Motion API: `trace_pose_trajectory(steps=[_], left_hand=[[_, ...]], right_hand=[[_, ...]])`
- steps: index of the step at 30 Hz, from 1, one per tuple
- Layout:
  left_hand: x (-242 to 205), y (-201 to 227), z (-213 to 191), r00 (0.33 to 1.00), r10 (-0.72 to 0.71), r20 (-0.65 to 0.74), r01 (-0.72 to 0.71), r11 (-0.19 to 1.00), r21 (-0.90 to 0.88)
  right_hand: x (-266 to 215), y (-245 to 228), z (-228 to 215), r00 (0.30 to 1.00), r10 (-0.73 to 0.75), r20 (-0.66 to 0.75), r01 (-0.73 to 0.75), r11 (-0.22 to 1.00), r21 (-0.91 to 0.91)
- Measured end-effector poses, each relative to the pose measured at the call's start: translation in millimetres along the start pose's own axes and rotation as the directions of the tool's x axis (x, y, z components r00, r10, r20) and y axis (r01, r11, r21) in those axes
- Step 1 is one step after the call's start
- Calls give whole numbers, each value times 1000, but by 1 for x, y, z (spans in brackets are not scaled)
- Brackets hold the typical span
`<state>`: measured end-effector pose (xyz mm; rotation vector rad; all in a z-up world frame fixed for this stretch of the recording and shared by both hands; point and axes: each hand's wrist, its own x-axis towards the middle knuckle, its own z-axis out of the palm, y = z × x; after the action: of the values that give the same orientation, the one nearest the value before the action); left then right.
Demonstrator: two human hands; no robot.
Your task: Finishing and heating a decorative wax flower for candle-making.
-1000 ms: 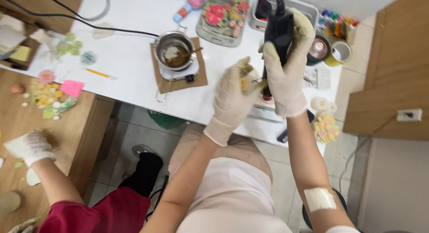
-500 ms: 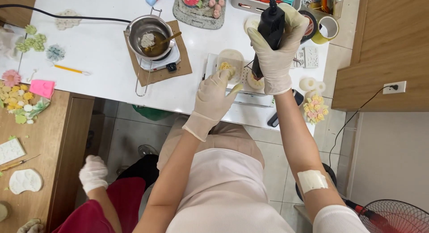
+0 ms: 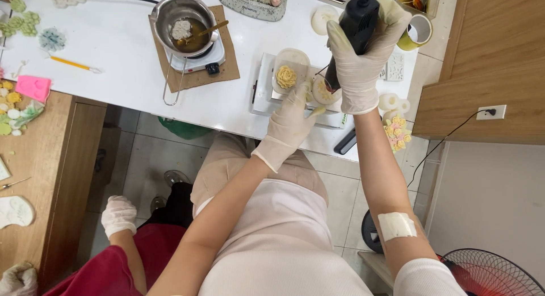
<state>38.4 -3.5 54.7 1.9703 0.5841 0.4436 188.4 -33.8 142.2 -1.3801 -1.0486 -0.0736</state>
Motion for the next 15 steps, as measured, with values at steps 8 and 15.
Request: trace_pose_trajectory(steps=[8,15], left_hand=[[0,4,-12,999,18,-34,-20,998,-60],[-2,13,-19,999,-17,-29,16,1000,-13]], right_hand=[[4,-6,2,1000,19,1,-19,999,32],[2,-2,-2,1000,1,21,0,1000,-22]])
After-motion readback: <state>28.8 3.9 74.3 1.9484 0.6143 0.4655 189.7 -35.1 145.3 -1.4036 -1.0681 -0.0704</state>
